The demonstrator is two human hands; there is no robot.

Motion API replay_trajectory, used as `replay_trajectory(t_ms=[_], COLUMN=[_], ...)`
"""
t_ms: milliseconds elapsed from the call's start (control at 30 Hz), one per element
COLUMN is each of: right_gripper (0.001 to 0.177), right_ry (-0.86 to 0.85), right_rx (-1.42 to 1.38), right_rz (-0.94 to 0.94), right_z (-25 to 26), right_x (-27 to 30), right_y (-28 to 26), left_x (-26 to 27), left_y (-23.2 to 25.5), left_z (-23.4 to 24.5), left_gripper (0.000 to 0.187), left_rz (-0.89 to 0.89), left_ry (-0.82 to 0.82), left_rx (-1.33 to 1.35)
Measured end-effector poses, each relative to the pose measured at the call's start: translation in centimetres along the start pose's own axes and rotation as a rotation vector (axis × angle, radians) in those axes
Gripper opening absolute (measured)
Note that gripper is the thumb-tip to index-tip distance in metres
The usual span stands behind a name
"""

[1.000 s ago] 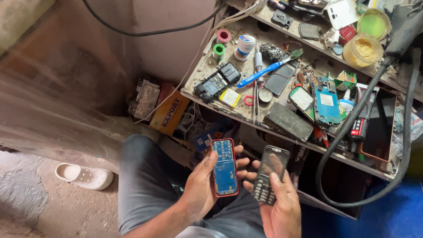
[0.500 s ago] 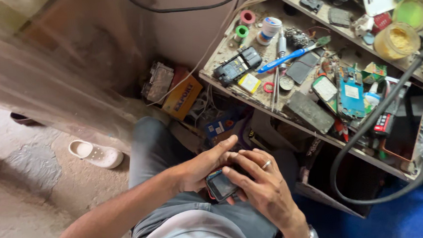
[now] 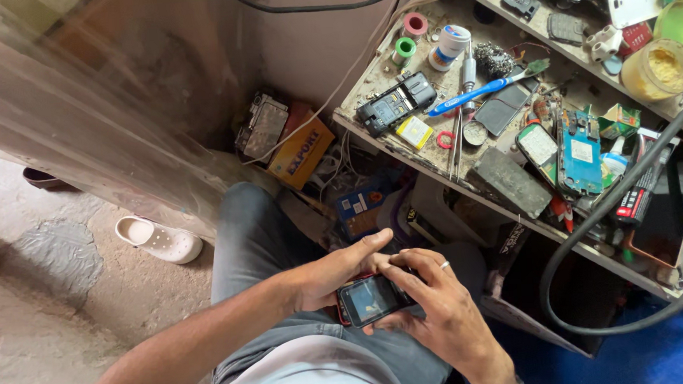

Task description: The person sits at a cluttered workbench and handles several mobile phones and circuit boards. They pick up a red phone, press its buttons, and then use a screwdriver to remove screws from a black phone. The person continues to manipulate the phone and tools throughout the clip.

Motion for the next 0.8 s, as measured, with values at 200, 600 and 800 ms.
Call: replay_trajectory(t_ms=[200, 600, 800], right_gripper=[0.085, 0.078, 0.069], right_ry=[0.012, -0.024, 0.080], right_rx=[-0.072, -0.002, -0.169], right_rz=[-0.084, -0.031, -0.184], right_z=[-0.3, -0.5, 0.6], right_x=[0.8, 0.6, 2.3], right_y=[1.3, 1.1, 4.1], left_x=[0.2, 0.4, 0.9], left_y=[0.7, 1.0, 1.3], left_z=[-1.6, -1.4, -1.4], left_gripper=[0.077, 0.078, 0.060], left_rz=[-0.001, 0.019, 0.044], left_ry=[-0.066, -0.086, -0.054], left_rx=[-0.054, -0.161, -0.154])
Point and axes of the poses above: each hand's wrist, its own x-axis away from the middle knuckle, its own z-axis out of the back of the hand, y = z × x, the point moved 10 cm from there along -x, towards the middle knuckle
